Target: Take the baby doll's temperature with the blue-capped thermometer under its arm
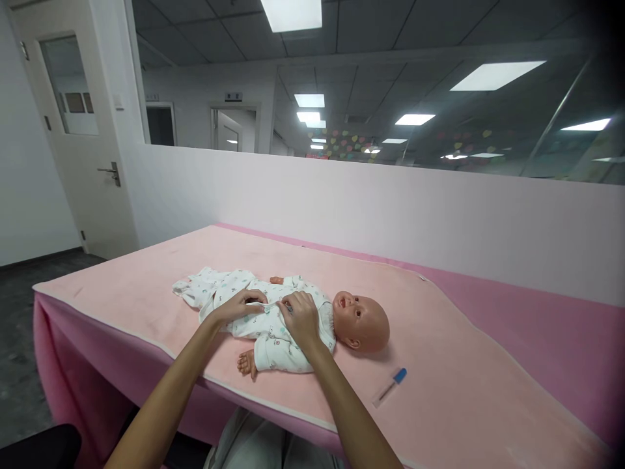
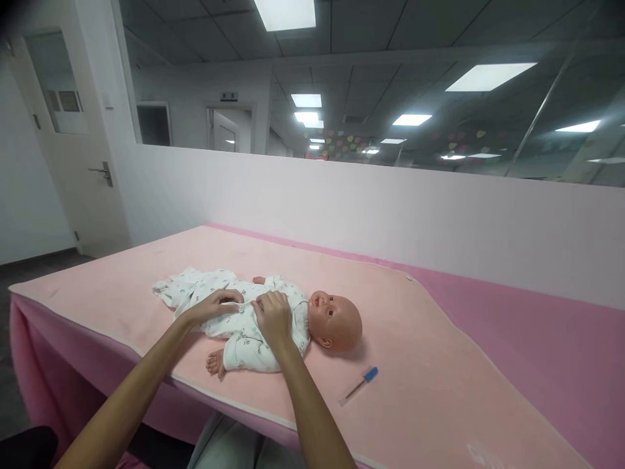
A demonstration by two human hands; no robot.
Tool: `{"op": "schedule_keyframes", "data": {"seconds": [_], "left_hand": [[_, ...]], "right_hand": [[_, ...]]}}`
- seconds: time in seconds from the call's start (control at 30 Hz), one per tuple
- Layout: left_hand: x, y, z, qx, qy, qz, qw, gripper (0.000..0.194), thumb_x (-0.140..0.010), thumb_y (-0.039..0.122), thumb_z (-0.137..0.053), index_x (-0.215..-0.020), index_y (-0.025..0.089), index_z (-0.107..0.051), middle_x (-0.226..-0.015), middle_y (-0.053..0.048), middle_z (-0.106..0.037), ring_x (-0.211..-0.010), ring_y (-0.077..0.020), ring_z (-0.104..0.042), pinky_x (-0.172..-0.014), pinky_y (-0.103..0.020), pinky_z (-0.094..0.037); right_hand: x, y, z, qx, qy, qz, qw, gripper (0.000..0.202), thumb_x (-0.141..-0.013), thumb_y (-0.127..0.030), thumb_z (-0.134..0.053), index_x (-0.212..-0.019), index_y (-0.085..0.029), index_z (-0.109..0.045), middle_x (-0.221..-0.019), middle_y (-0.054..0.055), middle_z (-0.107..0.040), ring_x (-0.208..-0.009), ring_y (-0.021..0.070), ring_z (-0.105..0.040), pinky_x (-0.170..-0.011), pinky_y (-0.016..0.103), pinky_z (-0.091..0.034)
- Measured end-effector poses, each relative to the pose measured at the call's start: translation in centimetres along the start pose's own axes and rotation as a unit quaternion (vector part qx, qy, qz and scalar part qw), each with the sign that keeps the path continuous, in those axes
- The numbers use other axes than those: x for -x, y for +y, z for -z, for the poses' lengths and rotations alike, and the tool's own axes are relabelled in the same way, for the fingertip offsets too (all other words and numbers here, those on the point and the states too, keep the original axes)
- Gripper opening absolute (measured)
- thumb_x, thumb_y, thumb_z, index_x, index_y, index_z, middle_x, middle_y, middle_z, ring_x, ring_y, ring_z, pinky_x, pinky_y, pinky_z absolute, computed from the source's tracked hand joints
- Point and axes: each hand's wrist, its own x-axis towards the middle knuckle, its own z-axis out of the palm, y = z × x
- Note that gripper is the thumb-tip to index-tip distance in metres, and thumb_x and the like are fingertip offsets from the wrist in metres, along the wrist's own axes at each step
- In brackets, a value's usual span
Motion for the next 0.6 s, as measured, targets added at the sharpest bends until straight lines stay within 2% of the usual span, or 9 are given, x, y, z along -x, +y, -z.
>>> {"op": "schedule_keyframes", "data": {"seconds": [0.17, 0.43, 0.6], "left_hand": [[0.0, 0.08, -0.08, -0.014, 0.008, 0.005, 1.0, 0.024, -0.068, 0.036, -0.063, -0.082, 0.017, -0.06, -0.084, -0.003, -0.058, -0.082, -0.0166, -0.052, -0.074, -0.027, -0.042], [-0.04, -0.03, -0.3, -0.011, 0.02, 0.005, 1.0, 0.019, -0.071, 0.035, -0.061, -0.075, 0.016, -0.059, -0.076, -0.001, -0.057, -0.075, -0.0144, -0.051, -0.07, -0.025, -0.04], [0.15, 0.32, -0.68, -0.018, 0.051, -0.002, 0.999, 0.023, -0.073, 0.035, -0.06, -0.086, 0.017, -0.059, -0.086, -0.003, -0.06, -0.08, -0.0158, -0.054, -0.073, -0.026, -0.043]], "right_hand": [[0.08, 0.04, -0.06, -0.006, -0.006, -0.012, 1.0, 0.014, -0.084, -0.024, -0.052, -0.071, -0.02, -0.053, -0.071, 0.001, -0.058, -0.072, 0.016, -0.048, -0.07, 0.029, -0.033], [0.13, 0.04, -0.27, 0.008, -0.009, -0.027, 1.0, 0.011, -0.083, -0.025, -0.053, -0.072, -0.02, -0.053, -0.072, 0.001, -0.058, -0.073, 0.016, -0.049, -0.07, 0.029, -0.033], [0.09, -0.04, -0.18, 0.019, -0.011, -0.034, 0.999, 0.013, -0.083, -0.025, -0.053, -0.071, -0.02, -0.053, -0.071, 0.001, -0.057, -0.072, 0.0151, -0.048, -0.07, 0.028, -0.032]]}}
